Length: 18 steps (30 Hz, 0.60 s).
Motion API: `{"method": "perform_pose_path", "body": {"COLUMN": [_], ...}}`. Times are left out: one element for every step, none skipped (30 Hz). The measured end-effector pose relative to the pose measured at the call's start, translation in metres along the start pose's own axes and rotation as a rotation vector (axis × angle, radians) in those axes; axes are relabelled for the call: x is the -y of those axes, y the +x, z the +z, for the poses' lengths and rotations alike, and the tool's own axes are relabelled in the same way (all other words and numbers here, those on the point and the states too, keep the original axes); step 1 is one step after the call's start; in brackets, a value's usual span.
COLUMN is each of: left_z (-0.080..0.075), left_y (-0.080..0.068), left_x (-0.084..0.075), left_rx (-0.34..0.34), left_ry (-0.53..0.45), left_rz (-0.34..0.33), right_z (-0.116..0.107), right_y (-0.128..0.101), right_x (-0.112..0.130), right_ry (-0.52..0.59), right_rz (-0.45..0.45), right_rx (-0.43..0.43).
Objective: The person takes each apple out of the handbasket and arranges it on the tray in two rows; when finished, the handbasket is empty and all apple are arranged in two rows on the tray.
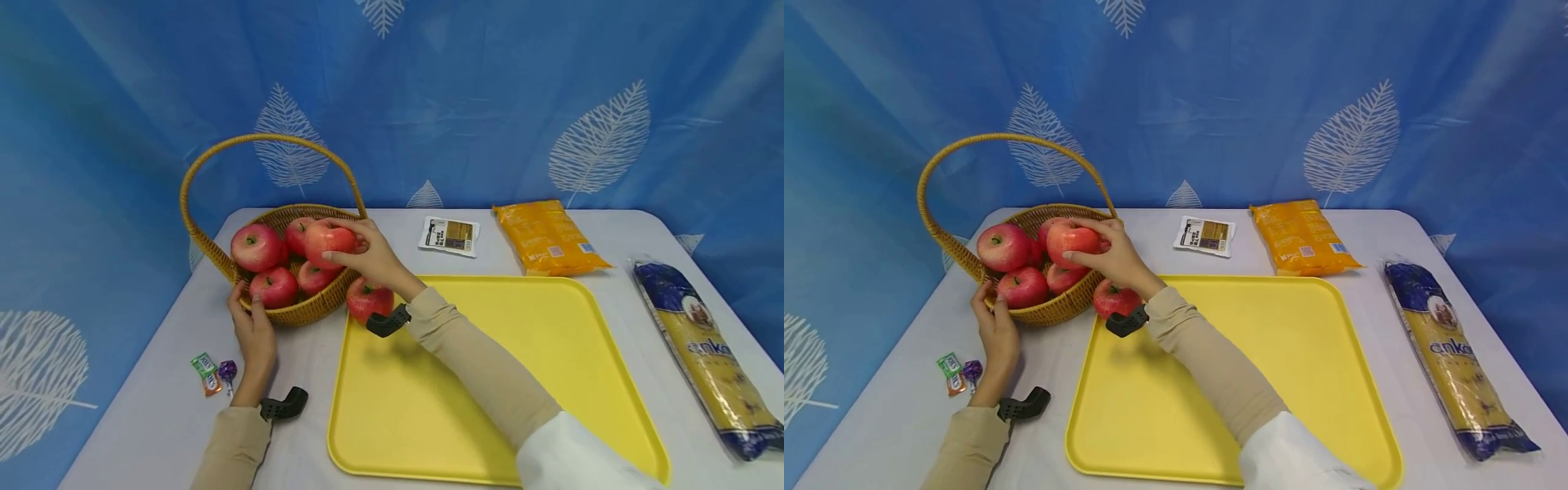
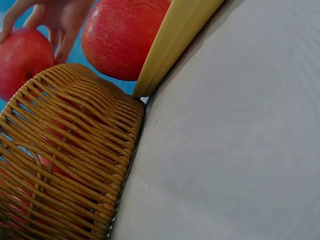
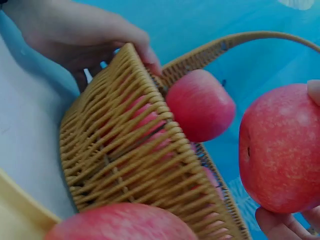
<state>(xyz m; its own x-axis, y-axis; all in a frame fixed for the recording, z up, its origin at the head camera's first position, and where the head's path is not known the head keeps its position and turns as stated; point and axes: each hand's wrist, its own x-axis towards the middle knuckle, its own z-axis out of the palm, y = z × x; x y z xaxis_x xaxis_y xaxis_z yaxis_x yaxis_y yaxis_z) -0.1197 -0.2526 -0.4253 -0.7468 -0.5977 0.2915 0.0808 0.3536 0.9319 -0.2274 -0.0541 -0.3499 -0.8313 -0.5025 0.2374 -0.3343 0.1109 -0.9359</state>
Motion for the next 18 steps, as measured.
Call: {"method": "perform_pose_path", "body": {"left_z": [0.000, 0.001, 0.001, 0.001, 0.000, 0.000, 0.000, 0.000, 0.000, 0.001, 0.001, 0.001, 0.002, 0.002, 0.002, 0.002, 0.002, 0.001], "left_y": [0.000, -0.001, -0.001, -0.001, -0.001, 0.000, 0.000, 0.000, 0.000, 0.001, 0.001, 0.001, 0.001, 0.001, 0.002, 0.002, 0.002, 0.003], "left_x": [0.000, 0.000, -0.001, -0.001, -0.001, -0.001, -0.001, -0.002, -0.002, -0.002, -0.002, -0.002, -0.003, -0.003, -0.003, -0.004, -0.004, -0.005], "left_rx": [0.004, 0.005, 0.004, 0.004, 0.002, 0.000, -0.001, -0.001, -0.001, 0.001, 0.006, 0.011, 0.015, 0.016, 0.015, 0.013, 0.008, 0.001], "left_ry": [0.002, 0.003, 0.004, 0.005, 0.010, 0.011, 0.014, 0.008, 0.007, 0.002, 0.001, -0.001, 0.002, 0.003, 0.011, 0.015, 0.020, 0.021], "left_rz": [-0.001, 0.001, 0.003, 0.004, 0.005, 0.005, 0.003, 0.002, 0.001, -0.001, -0.005, -0.010, -0.014, -0.014, -0.015, -0.016, -0.013, -0.010], "right_z": [-0.003, -0.005, -0.007, -0.009, -0.011, -0.014, -0.016, -0.019, -0.022, -0.026, -0.030, -0.034, -0.039, -0.044, -0.049, -0.054, -0.058, -0.063], "right_y": [-0.001, -0.002, -0.003, -0.004, -0.006, -0.007, -0.009, -0.011, -0.013, -0.015, -0.018, -0.021, -0.023, -0.026, -0.029, -0.031, -0.033, -0.036], "right_x": [0.001, 0.002, 0.003, 0.003, 0.003, 0.004, 0.004, 0.004, 0.004, 0.004, 0.004, 0.004, 0.005, 0.005, 0.006, 0.007, 0.009, 0.010], "right_ry": [0.005, 0.004, 0.001, 0.000, -0.003, -0.006, -0.008, -0.012, -0.011, -0.008, -0.010, -0.009, -0.007, -0.009, -0.016, -0.025, -0.036, -0.052], "right_rz": [-0.006, -0.009, -0.011, -0.008, -0.008, -0.008, -0.008, -0.011, -0.012, -0.014, -0.016, -0.016, -0.018, -0.016, -0.017, -0.020, -0.024, -0.028], "right_rx": [0.002, 0.004, 0.009, 0.015, 0.020, 0.026, 0.030, 0.032, 0.034, 0.036, 0.035, 0.035, 0.032, 0.032, 0.032, 0.032, 0.032, 0.032]}}
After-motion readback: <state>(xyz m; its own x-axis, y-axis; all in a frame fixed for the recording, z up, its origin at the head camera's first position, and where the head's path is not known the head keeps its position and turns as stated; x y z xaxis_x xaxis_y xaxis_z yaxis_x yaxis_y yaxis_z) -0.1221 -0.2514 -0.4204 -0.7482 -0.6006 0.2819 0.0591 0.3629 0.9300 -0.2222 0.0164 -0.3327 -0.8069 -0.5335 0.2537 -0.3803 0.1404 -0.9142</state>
